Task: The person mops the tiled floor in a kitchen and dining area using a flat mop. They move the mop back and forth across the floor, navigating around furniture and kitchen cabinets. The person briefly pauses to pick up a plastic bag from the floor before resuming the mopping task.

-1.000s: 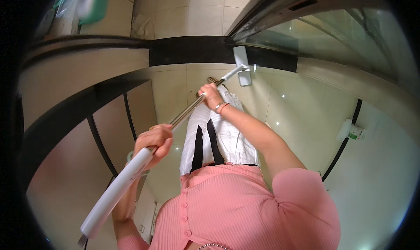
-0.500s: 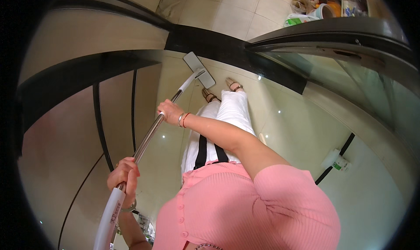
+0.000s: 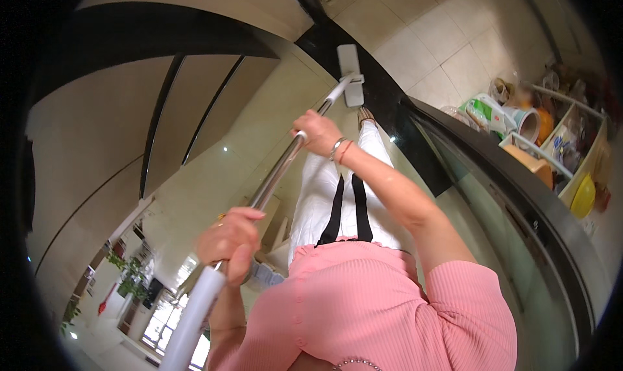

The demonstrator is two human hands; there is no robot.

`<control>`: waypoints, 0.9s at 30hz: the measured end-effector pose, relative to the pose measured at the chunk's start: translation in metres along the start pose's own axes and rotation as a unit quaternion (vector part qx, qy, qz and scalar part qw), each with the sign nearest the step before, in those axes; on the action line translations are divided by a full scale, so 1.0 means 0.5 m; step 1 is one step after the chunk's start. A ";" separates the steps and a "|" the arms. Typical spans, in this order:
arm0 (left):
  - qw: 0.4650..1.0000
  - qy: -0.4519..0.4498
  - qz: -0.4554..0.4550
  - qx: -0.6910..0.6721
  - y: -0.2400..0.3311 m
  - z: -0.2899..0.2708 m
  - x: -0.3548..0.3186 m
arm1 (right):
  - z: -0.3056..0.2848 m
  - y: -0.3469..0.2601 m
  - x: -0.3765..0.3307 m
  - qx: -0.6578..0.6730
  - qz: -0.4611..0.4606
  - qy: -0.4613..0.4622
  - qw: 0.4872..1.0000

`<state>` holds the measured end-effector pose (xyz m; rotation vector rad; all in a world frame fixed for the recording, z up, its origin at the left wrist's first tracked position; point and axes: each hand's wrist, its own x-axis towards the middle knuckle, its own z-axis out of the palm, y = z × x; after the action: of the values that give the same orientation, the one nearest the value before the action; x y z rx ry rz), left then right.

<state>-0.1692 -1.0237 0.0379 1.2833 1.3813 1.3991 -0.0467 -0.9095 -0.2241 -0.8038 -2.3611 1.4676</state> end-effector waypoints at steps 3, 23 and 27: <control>0.998 0.043 0.024 -0.026 -0.060 0.068 0.020 | -0.084 0.058 0.000 -0.042 0.004 0.011 0.999; 0.977 0.180 -0.105 0.052 -0.061 -0.194 -0.178 | 0.268 -0.064 0.105 0.012 -0.045 -0.072 0.996; 0.965 0.221 -0.128 0.067 -0.004 -0.247 -0.279 | 0.379 -0.167 0.082 0.038 -0.045 -0.175 0.983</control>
<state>-0.2627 -1.1847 0.0290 0.8581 1.8956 1.4824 -0.1975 -1.0562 -0.2410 -0.4414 -2.5266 1.7690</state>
